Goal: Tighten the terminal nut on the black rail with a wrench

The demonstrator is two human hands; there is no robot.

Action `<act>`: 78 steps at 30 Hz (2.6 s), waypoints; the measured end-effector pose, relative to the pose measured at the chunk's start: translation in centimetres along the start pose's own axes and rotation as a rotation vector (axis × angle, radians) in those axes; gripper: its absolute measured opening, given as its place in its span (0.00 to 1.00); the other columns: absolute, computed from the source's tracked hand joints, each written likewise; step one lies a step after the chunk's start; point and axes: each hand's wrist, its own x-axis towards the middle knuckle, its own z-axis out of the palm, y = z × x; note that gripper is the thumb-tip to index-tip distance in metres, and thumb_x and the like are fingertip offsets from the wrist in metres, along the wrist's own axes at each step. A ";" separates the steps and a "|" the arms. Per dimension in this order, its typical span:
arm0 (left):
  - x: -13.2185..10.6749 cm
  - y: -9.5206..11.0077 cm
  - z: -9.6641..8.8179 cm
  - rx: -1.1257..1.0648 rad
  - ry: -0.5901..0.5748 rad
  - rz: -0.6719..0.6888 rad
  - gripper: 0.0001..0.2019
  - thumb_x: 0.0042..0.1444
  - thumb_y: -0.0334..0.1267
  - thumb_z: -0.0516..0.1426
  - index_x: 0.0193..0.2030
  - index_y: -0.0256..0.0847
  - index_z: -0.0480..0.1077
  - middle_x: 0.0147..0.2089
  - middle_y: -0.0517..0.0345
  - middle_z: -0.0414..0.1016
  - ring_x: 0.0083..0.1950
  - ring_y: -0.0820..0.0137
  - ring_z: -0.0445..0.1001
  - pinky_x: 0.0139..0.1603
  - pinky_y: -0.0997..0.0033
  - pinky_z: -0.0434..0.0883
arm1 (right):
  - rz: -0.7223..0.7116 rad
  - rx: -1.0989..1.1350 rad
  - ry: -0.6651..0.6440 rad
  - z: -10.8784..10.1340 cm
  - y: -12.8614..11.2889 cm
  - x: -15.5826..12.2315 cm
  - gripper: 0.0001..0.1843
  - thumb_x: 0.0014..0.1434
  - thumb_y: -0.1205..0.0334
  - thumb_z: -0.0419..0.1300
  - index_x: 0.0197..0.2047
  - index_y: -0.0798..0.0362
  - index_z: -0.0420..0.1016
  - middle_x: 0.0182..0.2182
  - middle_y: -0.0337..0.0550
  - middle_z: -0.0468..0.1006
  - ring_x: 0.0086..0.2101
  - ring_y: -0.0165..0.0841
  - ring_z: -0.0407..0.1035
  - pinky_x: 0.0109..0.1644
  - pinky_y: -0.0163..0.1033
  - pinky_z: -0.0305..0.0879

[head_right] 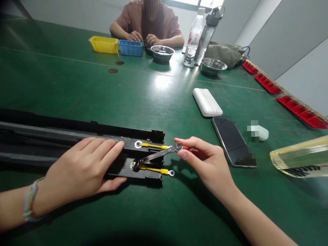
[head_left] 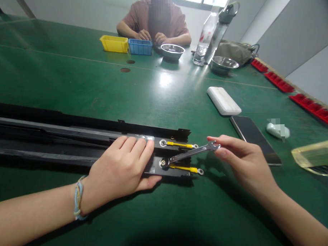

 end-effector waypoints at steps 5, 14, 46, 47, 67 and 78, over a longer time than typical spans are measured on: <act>0.1 0.2 0.1 0.000 0.002 -0.002 0.30 0.61 0.55 0.46 0.46 0.26 0.73 0.36 0.44 0.75 0.34 0.55 0.74 0.32 0.57 0.70 | -0.025 0.015 0.031 0.0 0.3 0.1 0.06 0.49 0.60 0.71 0.34 0.40 0.86 0.28 0.38 0.82 0.28 0.34 0.72 0.28 0.36 0.68; -0.1 0.1 -0.4 -0.002 0.007 -0.002 0.30 0.61 0.55 0.46 0.46 0.26 0.72 0.36 0.43 0.75 0.35 0.55 0.74 0.32 0.57 0.69 | -0.064 0.175 -0.070 -0.4 0.5 -0.1 0.06 0.48 0.56 0.73 0.32 0.43 0.85 0.26 0.40 0.77 0.29 0.34 0.70 0.29 0.37 0.66; 0.1 0.0 -0.4 -0.011 0.010 0.001 0.29 0.61 0.55 0.46 0.46 0.26 0.72 0.37 0.42 0.75 0.35 0.56 0.73 0.33 0.57 0.68 | -0.168 0.253 -0.260 -0.3 -0.9 -1.0 0.10 0.46 0.56 0.74 0.29 0.49 0.81 0.16 0.34 0.69 0.19 0.29 0.60 0.24 0.38 0.57; 0.0 0.0 -0.4 -0.011 0.009 -0.001 0.29 0.61 0.55 0.46 0.46 0.26 0.72 0.36 0.42 0.75 0.35 0.57 0.73 0.33 0.57 0.68 | -0.150 0.232 -0.224 -0.4 -0.9 -0.9 0.10 0.46 0.55 0.74 0.29 0.48 0.81 0.15 0.34 0.68 0.20 0.30 0.61 0.23 0.38 0.58; 0.0 0.0 -0.4 -0.002 -0.001 -0.007 0.29 0.61 0.55 0.46 0.46 0.27 0.72 0.36 0.43 0.76 0.35 0.57 0.73 0.32 0.58 0.68 | -0.024 0.166 -0.032 0.0 0.8 0.0 0.07 0.51 0.58 0.72 0.36 0.40 0.85 0.32 0.40 0.75 0.31 0.32 0.70 0.28 0.35 0.66; -0.1 -0.3 -0.4 -0.003 0.004 -0.003 0.29 0.60 0.55 0.47 0.46 0.26 0.72 0.36 0.42 0.75 0.35 0.57 0.72 0.33 0.58 0.68 | -0.150 0.254 -0.168 -0.2 -0.2 -0.6 0.07 0.48 0.57 0.74 0.32 0.45 0.83 0.23 0.38 0.71 0.26 0.33 0.64 0.28 0.39 0.62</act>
